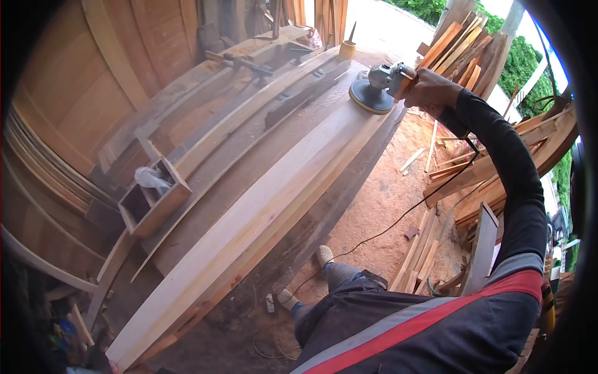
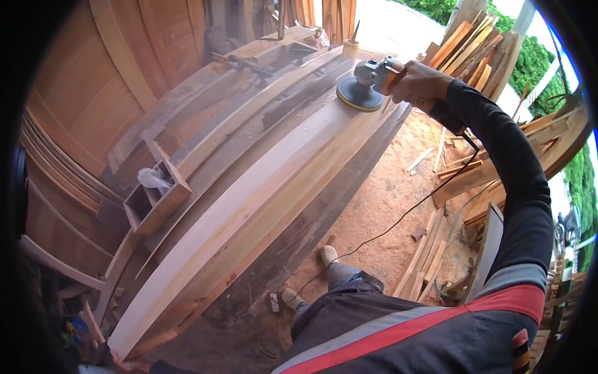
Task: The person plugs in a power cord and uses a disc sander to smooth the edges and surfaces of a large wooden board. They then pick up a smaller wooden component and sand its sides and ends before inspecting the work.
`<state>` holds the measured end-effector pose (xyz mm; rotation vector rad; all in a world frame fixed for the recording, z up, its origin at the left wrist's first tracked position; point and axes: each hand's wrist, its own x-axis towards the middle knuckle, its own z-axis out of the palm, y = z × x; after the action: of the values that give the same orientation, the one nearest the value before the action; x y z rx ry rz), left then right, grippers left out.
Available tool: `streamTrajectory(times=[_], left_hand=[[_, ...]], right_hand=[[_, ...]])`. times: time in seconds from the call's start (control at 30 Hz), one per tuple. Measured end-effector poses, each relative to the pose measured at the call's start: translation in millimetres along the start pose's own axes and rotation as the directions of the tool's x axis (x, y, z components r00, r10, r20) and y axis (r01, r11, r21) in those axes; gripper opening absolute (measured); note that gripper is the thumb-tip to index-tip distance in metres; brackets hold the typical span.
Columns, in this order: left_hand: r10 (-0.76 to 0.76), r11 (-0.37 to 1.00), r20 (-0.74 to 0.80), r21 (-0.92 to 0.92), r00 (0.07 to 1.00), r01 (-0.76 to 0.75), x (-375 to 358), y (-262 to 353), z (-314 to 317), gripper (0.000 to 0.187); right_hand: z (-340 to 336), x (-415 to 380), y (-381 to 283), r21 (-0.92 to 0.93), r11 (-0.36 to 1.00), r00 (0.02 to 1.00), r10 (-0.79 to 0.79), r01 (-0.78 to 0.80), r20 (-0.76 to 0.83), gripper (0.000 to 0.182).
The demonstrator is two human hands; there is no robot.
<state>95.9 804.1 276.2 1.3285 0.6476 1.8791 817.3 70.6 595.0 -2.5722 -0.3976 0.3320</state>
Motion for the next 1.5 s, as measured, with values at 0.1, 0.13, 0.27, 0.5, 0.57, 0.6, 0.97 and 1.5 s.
streamTrajectory(times=[0.1,0.13,0.27,0.5,0.57,0.6,0.97,1.5], left_hand=[[-0.178,0.980,0.022,-0.086,0.984,0.179,0,19,10,0.041],[-0.257,0.961,0.033,-0.099,0.966,0.259,-4,31,20,0.044],[-0.450,0.883,0.053,-0.123,0.892,0.453,-11,68,42,0.054],[-0.425,0.901,-0.004,-0.100,0.905,0.423,-25,62,54,0.059],[-0.478,0.872,-0.003,-0.120,0.878,0.475,-24,63,59,0.060],[-0.515,0.842,0.044,-0.159,0.856,0.515,-23,59,55,0.060],[-0.422,0.885,0.088,-0.177,0.902,0.431,-27,47,63,0.048],[-0.289,0.957,0.015,-0.015,0.957,0.290,-26,22,43,0.051]], right_hand=[[-3,9,7,0.078,0.997,0.999,0.030,-0.029,-0.015,0.019],[-1,14,12,0.110,0.993,0.999,0.035,-0.033,-0.019,0.020],[1,29,24,0.214,0.977,1.000,0.013,-0.011,-0.004,0.021],[43,-23,-49,0.027,0.964,0.949,-0.266,0.266,0.168,0.014],[57,-41,-82,-0.015,0.949,0.922,-0.301,0.314,0.244,0.012],[66,-47,-90,-0.005,0.926,0.901,-0.366,0.378,0.233,0.015],[170,-122,-256,-0.067,0.925,0.866,-0.324,0.375,0.381,0.029],[157,-141,-242,-0.085,0.928,0.881,-0.312,0.363,0.357,0.035]])
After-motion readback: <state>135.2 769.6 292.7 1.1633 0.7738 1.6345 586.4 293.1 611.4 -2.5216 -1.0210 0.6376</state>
